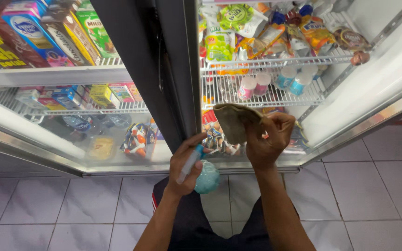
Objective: The person sprays a liquid from a bottle onto the glass door of a refrigerator and wipes the surface with a cloth, cleaning various parts of the glass and the door frame.
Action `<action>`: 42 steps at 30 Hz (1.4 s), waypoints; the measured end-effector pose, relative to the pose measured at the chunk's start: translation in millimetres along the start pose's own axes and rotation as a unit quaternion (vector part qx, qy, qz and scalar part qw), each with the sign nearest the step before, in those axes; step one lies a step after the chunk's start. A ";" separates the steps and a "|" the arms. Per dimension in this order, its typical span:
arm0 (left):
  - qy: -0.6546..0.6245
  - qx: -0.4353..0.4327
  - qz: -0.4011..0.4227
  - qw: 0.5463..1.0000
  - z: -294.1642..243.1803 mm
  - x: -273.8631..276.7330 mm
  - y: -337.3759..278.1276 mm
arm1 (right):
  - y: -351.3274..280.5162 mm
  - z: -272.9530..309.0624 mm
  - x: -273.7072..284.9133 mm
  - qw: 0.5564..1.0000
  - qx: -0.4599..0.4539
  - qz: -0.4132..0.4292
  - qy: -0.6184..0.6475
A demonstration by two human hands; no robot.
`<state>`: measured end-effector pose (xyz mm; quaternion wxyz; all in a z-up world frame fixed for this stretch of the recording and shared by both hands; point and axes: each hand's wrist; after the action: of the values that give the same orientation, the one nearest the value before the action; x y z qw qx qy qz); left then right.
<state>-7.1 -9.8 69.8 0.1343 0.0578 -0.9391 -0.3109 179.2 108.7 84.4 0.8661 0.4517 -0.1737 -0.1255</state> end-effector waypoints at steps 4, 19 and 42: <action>-0.003 -0.019 -0.012 1.000 -1.8 5.1 4.7 | -5.8 -13.8 -30.7 0.990 0.077 -0.116 0.007; 0.008 -0.011 -0.034 0.999 21.9 -41.1 8.6 | -17.6 -40.0 -41.1 0.926 0.295 0.115 -0.204; 0.003 -0.071 0.167 0.983 13.3 -172.9 77.8 | 16.5 -234.7 133.4 0.967 0.028 -0.095 -0.236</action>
<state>152.6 93.3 68.7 0.1905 -0.1088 -0.9109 -0.3495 398.5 241.3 -1.7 0.7714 0.4481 -0.3334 -0.3050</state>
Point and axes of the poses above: each hand's wrist, its own y-axis towards the middle knuckle, its own x-axis out of the back of the hand, z = x × y, and after that the axes turned 4 degrees about z, right-handed
